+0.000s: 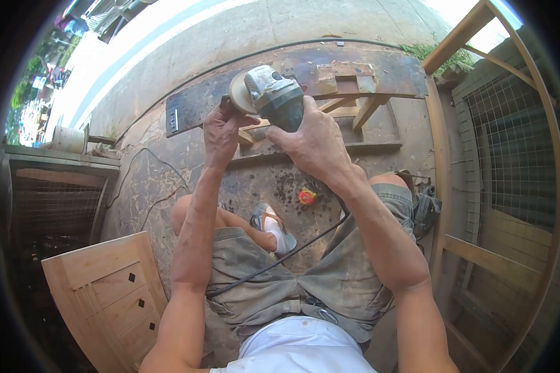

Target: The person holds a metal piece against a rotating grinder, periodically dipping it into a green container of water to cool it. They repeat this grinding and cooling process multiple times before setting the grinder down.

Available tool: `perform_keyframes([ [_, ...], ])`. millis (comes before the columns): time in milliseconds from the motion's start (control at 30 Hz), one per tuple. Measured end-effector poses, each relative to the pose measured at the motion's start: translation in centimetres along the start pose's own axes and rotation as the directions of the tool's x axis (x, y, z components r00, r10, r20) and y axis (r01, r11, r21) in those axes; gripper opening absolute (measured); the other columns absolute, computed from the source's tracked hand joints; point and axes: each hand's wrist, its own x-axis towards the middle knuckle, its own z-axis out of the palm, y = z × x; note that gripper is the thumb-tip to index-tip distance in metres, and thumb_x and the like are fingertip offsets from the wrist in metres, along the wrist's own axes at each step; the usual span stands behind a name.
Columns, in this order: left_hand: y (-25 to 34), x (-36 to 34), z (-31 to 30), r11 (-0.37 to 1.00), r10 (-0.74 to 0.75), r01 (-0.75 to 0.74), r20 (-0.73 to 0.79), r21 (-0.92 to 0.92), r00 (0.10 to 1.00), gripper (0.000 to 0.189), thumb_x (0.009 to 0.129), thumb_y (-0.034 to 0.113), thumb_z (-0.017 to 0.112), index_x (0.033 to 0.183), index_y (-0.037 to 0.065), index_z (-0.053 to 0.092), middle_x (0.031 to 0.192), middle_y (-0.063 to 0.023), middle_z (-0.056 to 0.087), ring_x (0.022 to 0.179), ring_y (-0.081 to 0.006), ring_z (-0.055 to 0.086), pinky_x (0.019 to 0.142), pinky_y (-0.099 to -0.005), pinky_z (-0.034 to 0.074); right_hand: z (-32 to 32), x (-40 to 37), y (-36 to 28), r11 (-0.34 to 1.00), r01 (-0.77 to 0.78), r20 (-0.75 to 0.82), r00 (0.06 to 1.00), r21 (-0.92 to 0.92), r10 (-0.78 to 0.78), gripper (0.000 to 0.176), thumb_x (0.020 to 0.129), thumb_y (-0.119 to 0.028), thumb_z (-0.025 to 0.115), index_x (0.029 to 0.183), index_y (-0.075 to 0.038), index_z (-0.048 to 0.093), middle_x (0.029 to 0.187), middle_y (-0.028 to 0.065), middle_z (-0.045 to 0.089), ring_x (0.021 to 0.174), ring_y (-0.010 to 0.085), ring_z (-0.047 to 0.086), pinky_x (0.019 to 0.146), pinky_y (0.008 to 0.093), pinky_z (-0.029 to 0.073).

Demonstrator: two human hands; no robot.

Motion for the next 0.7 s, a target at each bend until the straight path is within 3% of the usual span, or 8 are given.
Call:
perform_keyframes([
  [700,-0.79,0.1,0.05,0.999,-0.009,0.01,0.023,-0.032,1.0,0.025,0.113,0.018,0.07,0.129,0.0,0.077,0.108,-0.0089,0.083,0.088,-0.0174,0.082,0.08,-0.0317,0.065,-0.07,0.03,-0.13,1.0,-0.015,0.025,1.0,0.001,0.015,0.068,0.088,-0.04,0.084,0.128,0.011,0.063,0.105,0.0302,0.079,0.101,0.0404,0.081,0.093,0.0481,0.063],
])
